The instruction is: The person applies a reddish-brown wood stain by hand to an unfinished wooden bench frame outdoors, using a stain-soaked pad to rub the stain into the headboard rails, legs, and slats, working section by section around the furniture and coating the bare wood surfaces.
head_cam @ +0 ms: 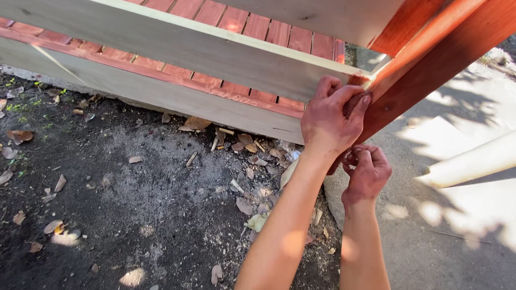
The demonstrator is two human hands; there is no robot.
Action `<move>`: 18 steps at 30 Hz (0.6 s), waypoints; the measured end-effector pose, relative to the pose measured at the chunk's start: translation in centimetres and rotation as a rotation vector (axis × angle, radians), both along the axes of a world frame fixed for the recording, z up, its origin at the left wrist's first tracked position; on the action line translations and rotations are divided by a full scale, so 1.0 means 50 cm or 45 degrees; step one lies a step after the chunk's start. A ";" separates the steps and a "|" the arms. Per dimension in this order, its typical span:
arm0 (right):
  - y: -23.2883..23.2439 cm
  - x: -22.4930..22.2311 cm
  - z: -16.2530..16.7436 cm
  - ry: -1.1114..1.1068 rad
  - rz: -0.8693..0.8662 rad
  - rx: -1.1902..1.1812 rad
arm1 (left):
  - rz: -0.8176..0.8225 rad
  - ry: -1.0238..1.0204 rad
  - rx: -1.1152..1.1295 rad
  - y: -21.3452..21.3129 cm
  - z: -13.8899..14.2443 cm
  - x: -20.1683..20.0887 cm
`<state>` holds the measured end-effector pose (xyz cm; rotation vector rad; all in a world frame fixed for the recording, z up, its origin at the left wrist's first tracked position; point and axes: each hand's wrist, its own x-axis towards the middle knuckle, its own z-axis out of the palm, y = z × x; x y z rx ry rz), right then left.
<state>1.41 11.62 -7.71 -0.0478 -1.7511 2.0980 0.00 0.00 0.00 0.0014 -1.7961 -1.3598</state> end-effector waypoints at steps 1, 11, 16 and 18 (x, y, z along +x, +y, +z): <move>0.000 0.002 -0.004 -0.023 -0.012 0.006 | -0.025 -0.031 -0.022 -0.003 -0.009 -0.007; -0.013 -0.004 -0.018 -0.001 -0.029 -0.084 | -0.026 -0.109 -0.094 -0.031 -0.163 0.002; -0.005 0.008 -0.036 0.011 -0.103 -0.135 | 0.041 -0.136 0.005 0.011 -0.236 0.032; -0.003 0.020 -0.036 0.010 -0.117 -0.125 | 0.090 -0.182 0.038 0.022 -0.263 0.041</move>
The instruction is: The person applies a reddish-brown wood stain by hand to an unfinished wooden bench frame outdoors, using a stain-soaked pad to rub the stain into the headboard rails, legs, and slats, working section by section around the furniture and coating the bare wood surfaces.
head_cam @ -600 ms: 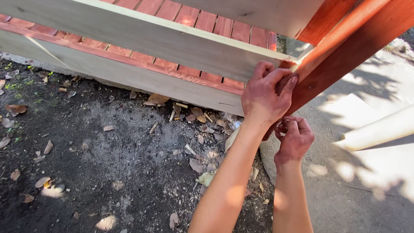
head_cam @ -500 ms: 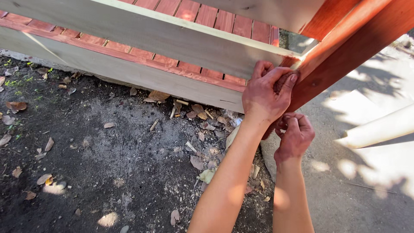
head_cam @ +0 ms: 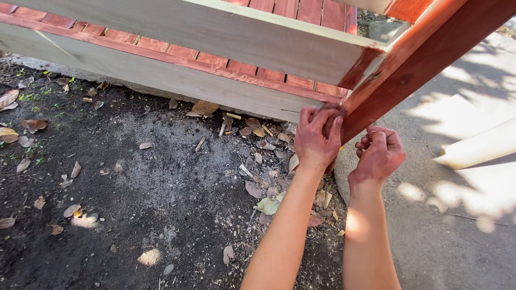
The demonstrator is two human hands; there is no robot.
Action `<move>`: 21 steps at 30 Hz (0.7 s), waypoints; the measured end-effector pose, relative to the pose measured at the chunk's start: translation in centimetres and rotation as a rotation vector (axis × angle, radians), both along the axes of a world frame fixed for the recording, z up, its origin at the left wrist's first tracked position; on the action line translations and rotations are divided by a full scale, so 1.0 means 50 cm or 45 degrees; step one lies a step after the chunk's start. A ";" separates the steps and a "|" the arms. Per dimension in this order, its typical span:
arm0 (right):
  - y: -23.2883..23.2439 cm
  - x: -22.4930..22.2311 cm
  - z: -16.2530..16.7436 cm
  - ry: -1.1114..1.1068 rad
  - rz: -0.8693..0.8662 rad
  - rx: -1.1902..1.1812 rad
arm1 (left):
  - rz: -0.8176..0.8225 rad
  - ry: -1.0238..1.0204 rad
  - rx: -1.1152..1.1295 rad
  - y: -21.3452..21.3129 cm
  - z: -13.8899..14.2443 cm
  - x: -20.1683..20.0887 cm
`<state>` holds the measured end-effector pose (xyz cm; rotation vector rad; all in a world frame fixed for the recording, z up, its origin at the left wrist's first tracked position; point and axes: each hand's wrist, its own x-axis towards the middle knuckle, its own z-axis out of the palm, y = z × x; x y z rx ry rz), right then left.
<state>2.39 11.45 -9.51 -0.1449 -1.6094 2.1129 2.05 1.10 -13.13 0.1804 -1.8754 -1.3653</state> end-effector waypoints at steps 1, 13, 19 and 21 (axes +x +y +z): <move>0.001 0.003 0.004 0.003 -0.006 0.007 | 0.020 -0.061 0.025 0.005 -0.017 0.009; 0.017 0.026 0.008 0.021 0.077 -0.032 | -0.065 -0.148 -0.007 -0.007 -0.007 -0.012; 0.007 0.022 -0.021 0.064 0.143 0.004 | -0.147 0.158 -0.091 -0.036 0.038 -0.029; 0.002 0.024 -0.037 0.083 0.172 0.041 | -0.124 0.176 -0.091 -0.035 0.011 -0.028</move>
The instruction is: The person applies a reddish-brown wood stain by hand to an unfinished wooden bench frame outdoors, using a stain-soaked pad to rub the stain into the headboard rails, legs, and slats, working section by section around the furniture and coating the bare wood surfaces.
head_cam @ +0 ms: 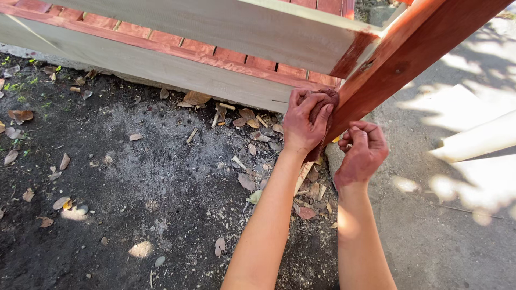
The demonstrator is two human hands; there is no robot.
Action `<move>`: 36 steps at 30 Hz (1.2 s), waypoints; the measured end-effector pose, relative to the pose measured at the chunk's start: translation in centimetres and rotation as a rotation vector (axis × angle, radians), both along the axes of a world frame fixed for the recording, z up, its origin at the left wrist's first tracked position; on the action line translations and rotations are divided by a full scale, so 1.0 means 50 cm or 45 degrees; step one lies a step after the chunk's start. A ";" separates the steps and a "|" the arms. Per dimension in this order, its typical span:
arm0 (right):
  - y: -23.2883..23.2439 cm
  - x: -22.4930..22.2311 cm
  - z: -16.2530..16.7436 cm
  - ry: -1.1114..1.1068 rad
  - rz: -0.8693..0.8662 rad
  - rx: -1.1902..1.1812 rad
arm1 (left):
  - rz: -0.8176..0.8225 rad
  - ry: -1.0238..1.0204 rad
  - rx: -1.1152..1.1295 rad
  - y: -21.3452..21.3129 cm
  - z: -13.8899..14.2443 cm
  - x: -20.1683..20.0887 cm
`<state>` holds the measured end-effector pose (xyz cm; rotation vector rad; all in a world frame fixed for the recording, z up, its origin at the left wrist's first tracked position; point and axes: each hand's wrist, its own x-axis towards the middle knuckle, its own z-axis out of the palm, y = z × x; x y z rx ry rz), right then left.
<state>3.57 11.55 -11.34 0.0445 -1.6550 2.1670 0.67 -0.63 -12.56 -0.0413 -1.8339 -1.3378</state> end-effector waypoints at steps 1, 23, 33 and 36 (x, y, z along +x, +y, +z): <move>-0.002 0.000 -0.008 0.013 0.016 0.016 | 0.008 -0.021 0.008 0.003 -0.018 0.002; -0.020 0.016 -0.025 0.070 -0.046 0.003 | 0.133 -0.262 -0.073 0.020 0.029 -0.002; -0.001 0.029 -0.026 0.077 -0.039 0.016 | 0.249 -0.437 -0.096 0.027 -0.150 0.013; -0.001 0.030 -0.019 0.084 -0.039 0.002 | 0.134 -0.796 -0.088 0.011 -0.151 0.027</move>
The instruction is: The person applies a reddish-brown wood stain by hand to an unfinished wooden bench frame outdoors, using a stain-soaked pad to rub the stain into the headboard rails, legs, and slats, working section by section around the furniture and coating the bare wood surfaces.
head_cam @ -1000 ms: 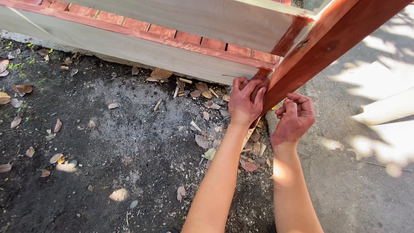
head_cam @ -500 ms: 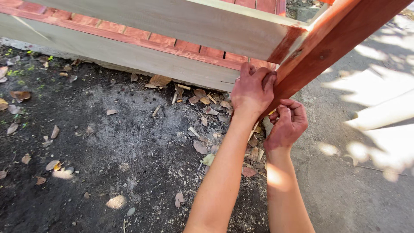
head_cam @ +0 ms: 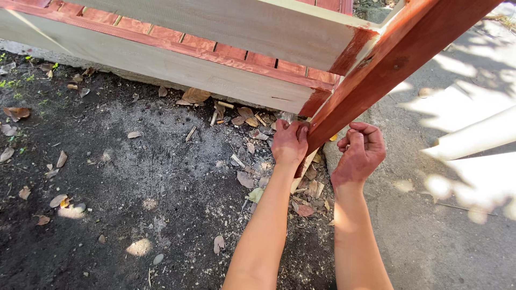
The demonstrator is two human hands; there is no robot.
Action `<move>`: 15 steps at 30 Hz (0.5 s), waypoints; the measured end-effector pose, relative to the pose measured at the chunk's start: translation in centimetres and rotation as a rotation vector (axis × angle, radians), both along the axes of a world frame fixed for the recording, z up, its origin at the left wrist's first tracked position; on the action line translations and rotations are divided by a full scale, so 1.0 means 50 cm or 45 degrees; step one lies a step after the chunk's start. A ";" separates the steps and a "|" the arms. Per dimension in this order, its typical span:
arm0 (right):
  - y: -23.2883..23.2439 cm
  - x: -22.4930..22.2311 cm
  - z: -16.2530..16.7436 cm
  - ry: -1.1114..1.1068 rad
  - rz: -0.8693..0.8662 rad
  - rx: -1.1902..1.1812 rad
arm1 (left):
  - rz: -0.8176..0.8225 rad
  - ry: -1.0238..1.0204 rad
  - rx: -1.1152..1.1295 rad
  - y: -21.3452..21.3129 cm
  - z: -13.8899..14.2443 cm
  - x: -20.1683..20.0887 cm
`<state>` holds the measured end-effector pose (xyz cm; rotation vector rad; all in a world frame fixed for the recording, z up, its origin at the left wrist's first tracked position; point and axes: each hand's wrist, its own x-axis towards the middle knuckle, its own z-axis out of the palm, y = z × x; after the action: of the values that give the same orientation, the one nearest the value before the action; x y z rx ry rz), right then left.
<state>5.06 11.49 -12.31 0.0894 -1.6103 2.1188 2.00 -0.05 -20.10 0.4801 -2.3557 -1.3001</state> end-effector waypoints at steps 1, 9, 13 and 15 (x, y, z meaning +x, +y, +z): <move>0.001 -0.001 0.001 0.003 -0.004 -0.003 | -0.026 -0.012 -0.021 -0.001 0.009 0.002; 0.020 -0.016 -0.018 0.003 -0.048 -0.008 | -0.022 0.677 0.107 0.029 0.106 -0.007; 0.028 -0.032 -0.034 -0.014 -0.032 0.029 | 0.099 0.768 0.115 0.035 0.047 -0.007; 0.029 -0.036 -0.041 -0.044 -0.041 0.028 | 0.114 0.670 0.110 0.034 -0.005 -0.008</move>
<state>3.24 12.96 -14.37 0.0346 -1.6443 2.0894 1.60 1.62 -20.34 0.2262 -1.8309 -1.3004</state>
